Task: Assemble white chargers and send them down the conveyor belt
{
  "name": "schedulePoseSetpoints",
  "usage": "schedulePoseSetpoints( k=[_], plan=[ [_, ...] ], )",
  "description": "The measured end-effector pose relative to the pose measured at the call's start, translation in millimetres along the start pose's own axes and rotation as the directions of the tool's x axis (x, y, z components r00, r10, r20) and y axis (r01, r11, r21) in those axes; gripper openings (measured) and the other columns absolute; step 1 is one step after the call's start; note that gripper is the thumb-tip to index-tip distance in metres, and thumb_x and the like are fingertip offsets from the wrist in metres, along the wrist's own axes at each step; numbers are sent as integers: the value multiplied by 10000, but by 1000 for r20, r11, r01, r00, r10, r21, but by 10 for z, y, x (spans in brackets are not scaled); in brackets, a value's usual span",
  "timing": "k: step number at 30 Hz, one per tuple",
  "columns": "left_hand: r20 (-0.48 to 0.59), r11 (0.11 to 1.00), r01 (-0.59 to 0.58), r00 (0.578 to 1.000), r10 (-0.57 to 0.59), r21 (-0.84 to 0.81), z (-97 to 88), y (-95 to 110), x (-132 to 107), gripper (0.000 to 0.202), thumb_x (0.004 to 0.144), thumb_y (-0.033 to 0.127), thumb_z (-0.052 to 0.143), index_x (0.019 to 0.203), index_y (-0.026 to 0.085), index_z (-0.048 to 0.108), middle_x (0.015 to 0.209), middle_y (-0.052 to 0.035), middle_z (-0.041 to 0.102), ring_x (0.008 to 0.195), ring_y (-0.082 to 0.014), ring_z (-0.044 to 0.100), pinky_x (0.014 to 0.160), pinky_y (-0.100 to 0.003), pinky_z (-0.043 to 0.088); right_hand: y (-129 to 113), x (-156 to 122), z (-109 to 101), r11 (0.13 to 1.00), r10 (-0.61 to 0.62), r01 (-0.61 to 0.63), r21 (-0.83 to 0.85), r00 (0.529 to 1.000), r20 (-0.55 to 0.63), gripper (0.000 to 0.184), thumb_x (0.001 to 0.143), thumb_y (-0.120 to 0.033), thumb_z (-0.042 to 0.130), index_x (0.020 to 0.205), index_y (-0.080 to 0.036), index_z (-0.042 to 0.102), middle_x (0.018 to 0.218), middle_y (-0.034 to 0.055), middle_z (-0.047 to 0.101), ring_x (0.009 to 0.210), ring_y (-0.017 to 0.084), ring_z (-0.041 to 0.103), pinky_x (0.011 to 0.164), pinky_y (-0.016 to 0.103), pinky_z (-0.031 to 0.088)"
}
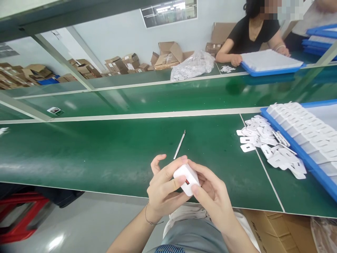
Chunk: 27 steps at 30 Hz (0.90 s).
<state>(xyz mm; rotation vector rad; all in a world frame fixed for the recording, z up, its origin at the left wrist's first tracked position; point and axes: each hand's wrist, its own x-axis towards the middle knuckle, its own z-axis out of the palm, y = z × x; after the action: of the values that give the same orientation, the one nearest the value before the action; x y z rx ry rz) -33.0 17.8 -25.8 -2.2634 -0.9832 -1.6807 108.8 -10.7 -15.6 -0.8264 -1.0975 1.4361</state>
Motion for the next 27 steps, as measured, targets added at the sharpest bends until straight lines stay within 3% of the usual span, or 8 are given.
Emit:
schedulePoseSetpoints(
  k=[5, 10, 14, 18, 20, 22, 25, 27],
  plan=[
    [-4, 999, 37, 999, -37, -13, 61, -39, -13, 142, 896, 242, 671, 966, 207, 553, 1058, -101, 773, 964, -199, 756, 1071, -429, 338, 89, 71, -49, 999, -8, 7, -42, 999, -32, 336, 893, -376, 737, 1222, -316, 697, 1286, 43, 691, 1147, 223, 671, 965, 312, 580],
    [-3, 998, -60, 998, 60, 32, 89, -68, -51, 174, 866, 209, 678, 996, 199, 562, 1075, -111, 765, 958, -202, 756, 1042, -414, 322, 135, 62, -115, 997, -47, 48, -52, 999, 26, 337, 915, -324, 707, 1249, -280, 687, 1253, 79, 706, 1108, 237, 694, 933, 341, 602],
    [-2, 997, -61, 998, 61, 46, 125, -52, -62, 179, 862, 198, 684, 996, 187, 566, 1091, -128, 758, 961, -205, 752, 1039, -424, 323, 166, 84, -159, 998, -32, 33, -62, 999, 19, 333, 923, -331, 691, 1250, -270, 686, 1264, 87, 699, 1130, 260, 682, 947, 375, 595],
    [167, 992, 88, 983, -72, -93, 85, -31, -42, 358, 868, 162, 666, 1201, 210, 544, 1239, -135, 703, 1145, -222, 684, 1095, -458, 355, 207, 165, -245, 990, -101, 101, -101, 995, 8, 278, 942, -333, 660, 1219, -325, 688, 1247, 36, 699, 1117, 228, 677, 928, 329, 589],
    [314, 914, 295, 927, -203, -279, 28, -46, -29, 558, 882, 206, 652, 1395, 218, 432, 1380, -163, 605, 1307, -248, 573, 1109, -468, 410, 201, 185, -298, 971, -159, 153, -184, 987, -14, 295, 944, -329, 654, 1238, -329, 677, 1267, 47, 670, 1125, 226, 660, 908, 320, 590],
    [432, 748, 509, 841, -326, -425, -25, -78, -14, 621, 900, 274, 650, 1460, 230, 386, 1423, -168, 540, 1326, -257, 542, 1086, -443, 479, 177, 176, -338, 942, -189, 181, -283, 982, -1, 314, 948, -321, 645, 1261, -330, 668, 1301, 64, 618, 1162, 232, 625, 897, 314, 589],
    [536, 522, 688, 724, -435, -505, -50, -129, 9, 494, 891, 351, 694, 1355, 257, 549, 1278, -125, 564, 1170, -231, 618, 1014, -388, 550, 141, 127, -354, 895, -204, 211, -394, 977, 61, 328, 944, -297, 652, 1269, -341, 662, 1313, 72, 566, 1211, 235, 579, 907, 309, 581],
    [574, 403, 738, 674, -465, -541, -26, -147, 17, 472, 855, 366, 742, 1299, 266, 616, 1217, -103, 561, 1135, -230, 626, 985, -373, 565, 136, 95, -340, 876, -238, 240, -417, 970, 58, 359, 938, -279, 665, 1291, -339, 641, 1321, 77, 561, 1226, 240, 568, 926, 322, 576]
  ],
)
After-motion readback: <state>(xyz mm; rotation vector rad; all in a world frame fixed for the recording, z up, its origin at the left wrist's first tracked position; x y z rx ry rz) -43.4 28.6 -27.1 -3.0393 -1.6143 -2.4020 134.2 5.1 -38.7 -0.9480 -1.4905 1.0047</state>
